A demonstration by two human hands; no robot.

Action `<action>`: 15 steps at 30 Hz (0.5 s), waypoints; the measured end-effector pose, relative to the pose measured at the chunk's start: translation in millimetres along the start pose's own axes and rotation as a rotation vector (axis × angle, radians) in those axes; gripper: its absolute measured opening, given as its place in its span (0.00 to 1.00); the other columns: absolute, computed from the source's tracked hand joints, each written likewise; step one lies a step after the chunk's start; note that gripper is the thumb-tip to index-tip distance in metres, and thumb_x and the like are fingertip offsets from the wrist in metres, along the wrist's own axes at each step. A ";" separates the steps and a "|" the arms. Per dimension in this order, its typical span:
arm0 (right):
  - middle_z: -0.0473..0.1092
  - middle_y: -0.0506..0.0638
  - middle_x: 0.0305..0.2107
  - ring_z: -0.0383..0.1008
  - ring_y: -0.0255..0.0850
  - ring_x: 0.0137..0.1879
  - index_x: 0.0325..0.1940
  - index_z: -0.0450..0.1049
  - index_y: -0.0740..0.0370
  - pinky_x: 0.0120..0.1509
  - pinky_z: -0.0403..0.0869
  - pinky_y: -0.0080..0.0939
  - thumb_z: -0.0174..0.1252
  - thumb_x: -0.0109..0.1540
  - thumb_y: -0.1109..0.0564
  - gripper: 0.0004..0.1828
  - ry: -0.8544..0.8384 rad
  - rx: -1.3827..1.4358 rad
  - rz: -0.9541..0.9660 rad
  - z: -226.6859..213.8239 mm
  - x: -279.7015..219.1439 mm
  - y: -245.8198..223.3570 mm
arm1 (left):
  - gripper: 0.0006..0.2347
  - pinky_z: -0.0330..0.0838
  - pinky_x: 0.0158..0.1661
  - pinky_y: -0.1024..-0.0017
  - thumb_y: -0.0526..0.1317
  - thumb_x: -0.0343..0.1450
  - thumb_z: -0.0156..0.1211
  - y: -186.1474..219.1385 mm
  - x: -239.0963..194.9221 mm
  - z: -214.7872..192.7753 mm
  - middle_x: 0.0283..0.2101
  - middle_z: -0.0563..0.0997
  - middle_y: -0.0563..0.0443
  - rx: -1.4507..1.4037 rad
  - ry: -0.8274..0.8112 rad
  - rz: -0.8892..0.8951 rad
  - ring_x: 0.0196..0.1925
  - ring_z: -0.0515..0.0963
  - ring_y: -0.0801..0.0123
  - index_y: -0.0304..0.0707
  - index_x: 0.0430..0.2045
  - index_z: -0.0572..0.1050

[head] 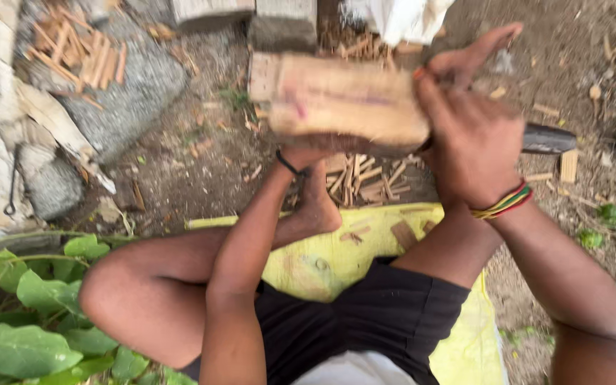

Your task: The person sits on a yellow sack outdoors and uses a wooden mallet to strike a cylindrical tool, splitting small pieces of wood into thin slivers. The person repeatedly picks up wood pieces, positions them, and strikes them to produce a pile of wood chips.

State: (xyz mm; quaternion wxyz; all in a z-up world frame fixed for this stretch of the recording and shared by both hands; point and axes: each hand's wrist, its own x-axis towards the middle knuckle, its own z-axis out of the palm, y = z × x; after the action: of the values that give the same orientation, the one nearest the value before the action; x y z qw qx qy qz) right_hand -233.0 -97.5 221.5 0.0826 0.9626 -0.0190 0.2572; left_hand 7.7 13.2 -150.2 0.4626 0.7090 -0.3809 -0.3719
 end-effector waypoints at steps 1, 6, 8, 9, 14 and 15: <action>0.74 0.51 0.39 0.77 0.46 0.40 0.70 0.69 0.58 0.42 0.73 0.47 0.77 0.49 0.57 0.45 -0.054 -0.040 -0.027 1.0 1.6 -0.5 | 0.33 0.68 0.63 0.70 0.58 0.67 0.69 -19.4 2.7 9.4 0.64 0.74 0.40 -0.003 0.014 0.017 0.63 0.73 0.65 0.38 0.62 0.69; 0.74 0.54 0.39 0.77 0.53 0.41 0.69 0.69 0.53 0.40 0.73 0.53 0.78 0.39 0.53 0.53 -0.186 0.063 0.122 24.5 -19.2 0.7 | 0.29 0.74 0.55 0.65 0.54 0.66 0.71 -52.5 9.6 41.5 0.57 0.80 0.39 0.266 0.242 0.090 0.57 0.78 0.59 0.35 0.58 0.73; 0.75 0.55 0.44 0.77 0.55 0.45 0.72 0.67 0.53 0.42 0.73 0.53 0.77 0.43 0.56 0.53 -0.205 0.134 0.249 41.1 -51.0 -1.5 | 0.25 0.76 0.52 0.67 0.49 0.66 0.72 -36.7 -14.1 53.7 0.52 0.81 0.42 0.169 0.208 -0.007 0.53 0.80 0.61 0.35 0.53 0.74; 0.75 0.57 0.47 0.77 0.56 0.45 0.72 0.67 0.53 0.43 0.74 0.53 0.77 0.42 0.55 0.54 -0.173 0.179 0.291 54.2 -57.3 2.2 | 0.23 0.77 0.51 0.67 0.46 0.65 0.73 -15.9 -12.5 34.8 0.49 0.82 0.43 0.132 0.247 0.062 0.50 0.81 0.62 0.35 0.50 0.74; 0.78 0.60 0.29 0.80 0.57 0.37 0.72 0.66 0.45 0.44 0.77 0.53 0.75 0.43 0.50 0.52 -0.405 0.268 0.721 111.6 -137.2 14.3 | 0.11 0.81 0.47 0.71 0.33 0.66 0.74 74.8 -62.6 -11.7 0.39 0.83 0.52 -0.275 0.320 0.617 0.42 0.83 0.70 0.37 0.35 0.75; 0.77 0.61 0.28 0.79 0.57 0.35 0.71 0.65 0.48 0.42 0.77 0.54 0.75 0.43 0.47 0.52 -0.460 0.239 0.718 117.9 -162.1 15.5 | 0.10 0.80 0.45 0.71 0.32 0.66 0.73 83.9 -72.7 -7.2 0.37 0.82 0.53 -0.264 0.361 0.594 0.41 0.83 0.71 0.37 0.34 0.75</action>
State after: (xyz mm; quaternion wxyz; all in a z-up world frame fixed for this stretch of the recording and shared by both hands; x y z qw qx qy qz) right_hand -316.8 -133.7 42.3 -0.1302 0.9300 -0.3403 0.0491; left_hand -33.8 56.5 -56.6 0.6974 0.5560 -0.4311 -0.1360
